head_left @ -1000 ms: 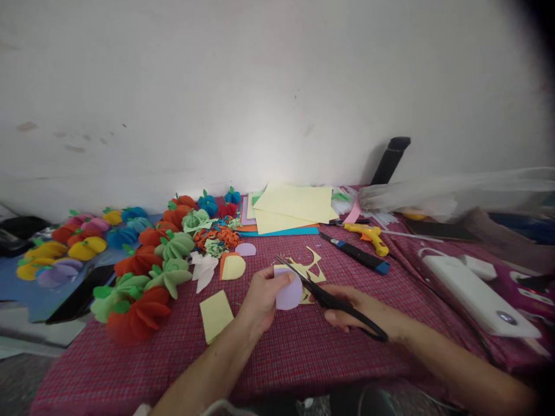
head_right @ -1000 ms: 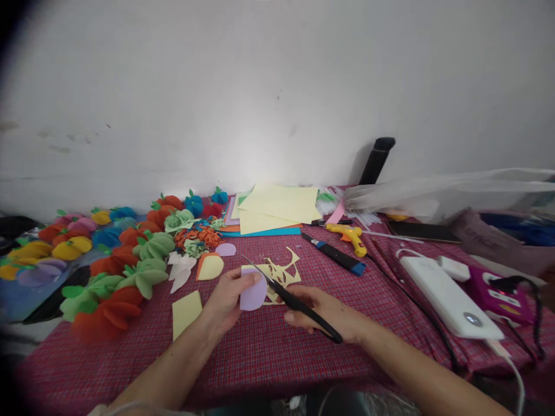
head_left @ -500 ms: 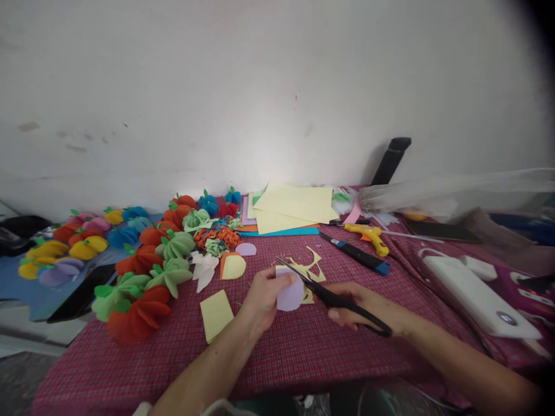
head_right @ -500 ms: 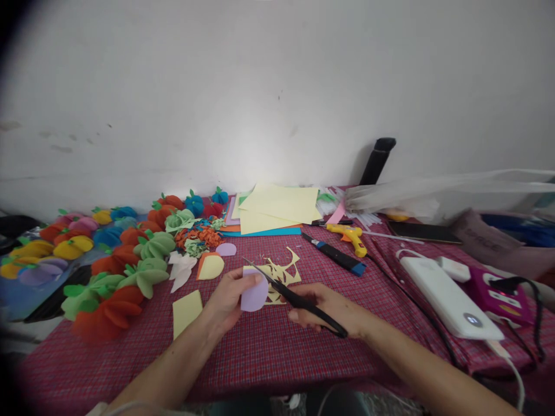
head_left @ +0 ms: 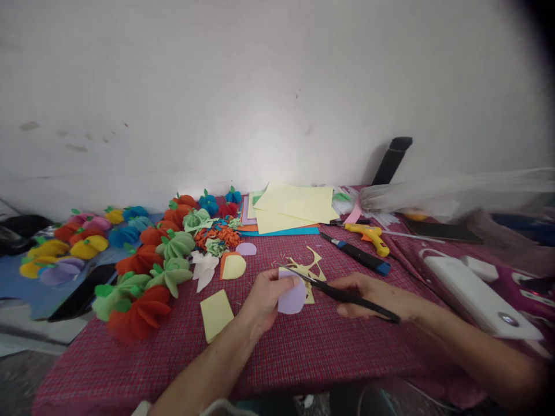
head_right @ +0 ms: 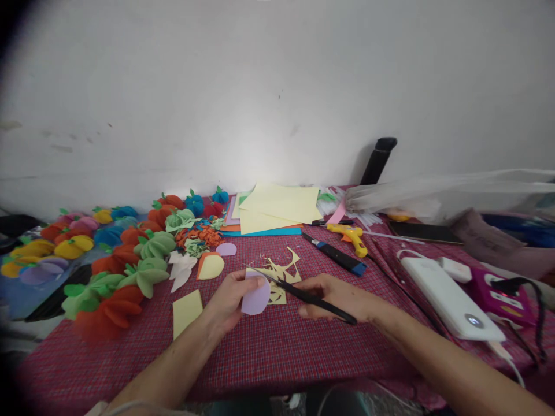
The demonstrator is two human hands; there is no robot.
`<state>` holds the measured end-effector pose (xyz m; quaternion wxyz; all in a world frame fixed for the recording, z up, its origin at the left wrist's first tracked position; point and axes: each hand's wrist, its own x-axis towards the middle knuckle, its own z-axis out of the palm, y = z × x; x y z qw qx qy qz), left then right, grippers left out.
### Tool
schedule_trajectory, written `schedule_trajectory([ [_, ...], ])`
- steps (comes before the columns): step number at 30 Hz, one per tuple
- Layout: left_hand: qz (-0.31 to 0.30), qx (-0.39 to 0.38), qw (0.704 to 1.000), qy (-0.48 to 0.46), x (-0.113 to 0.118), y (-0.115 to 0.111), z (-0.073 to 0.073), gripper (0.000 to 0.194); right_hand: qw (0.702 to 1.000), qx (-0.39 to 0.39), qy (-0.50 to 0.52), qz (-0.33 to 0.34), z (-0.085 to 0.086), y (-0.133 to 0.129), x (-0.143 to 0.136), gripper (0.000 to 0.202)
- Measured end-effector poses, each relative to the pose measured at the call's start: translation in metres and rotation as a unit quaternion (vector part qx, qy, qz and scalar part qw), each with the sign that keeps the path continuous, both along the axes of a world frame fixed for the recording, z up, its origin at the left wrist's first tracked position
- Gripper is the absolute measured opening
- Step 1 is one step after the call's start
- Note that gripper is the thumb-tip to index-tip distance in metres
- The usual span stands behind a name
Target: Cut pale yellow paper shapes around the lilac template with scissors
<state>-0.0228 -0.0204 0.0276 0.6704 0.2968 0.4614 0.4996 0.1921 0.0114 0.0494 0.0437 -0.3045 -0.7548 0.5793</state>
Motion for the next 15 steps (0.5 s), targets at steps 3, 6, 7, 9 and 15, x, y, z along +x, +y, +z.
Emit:
schedule_trajectory([
  [3,-0.005,0.002,1.000,0.004,0.000,0.000,-0.002,0.020,1.000,0.008,-0.017,0.006,0.004,0.001,0.001,0.041],
  [6,-0.014,0.005,1.000,0.005,-0.001,0.000,-0.003,0.019,0.999,0.025,-0.025,0.015,0.006,0.003,0.003,0.039],
  [7,-0.018,0.005,1.000,0.005,0.000,0.000,-0.003,0.018,0.999,0.035,-0.026,0.021,0.006,0.005,0.003,0.038],
  [9,-0.028,0.004,1.000,0.006,0.000,0.000,-0.003,0.017,0.998,0.053,-0.028,0.033,0.009,0.007,0.005,0.036],
  [15,-0.046,-0.004,0.999,0.007,0.000,-0.001,-0.002,0.019,0.997,0.049,-0.034,0.051,0.016,0.012,0.008,0.037],
])
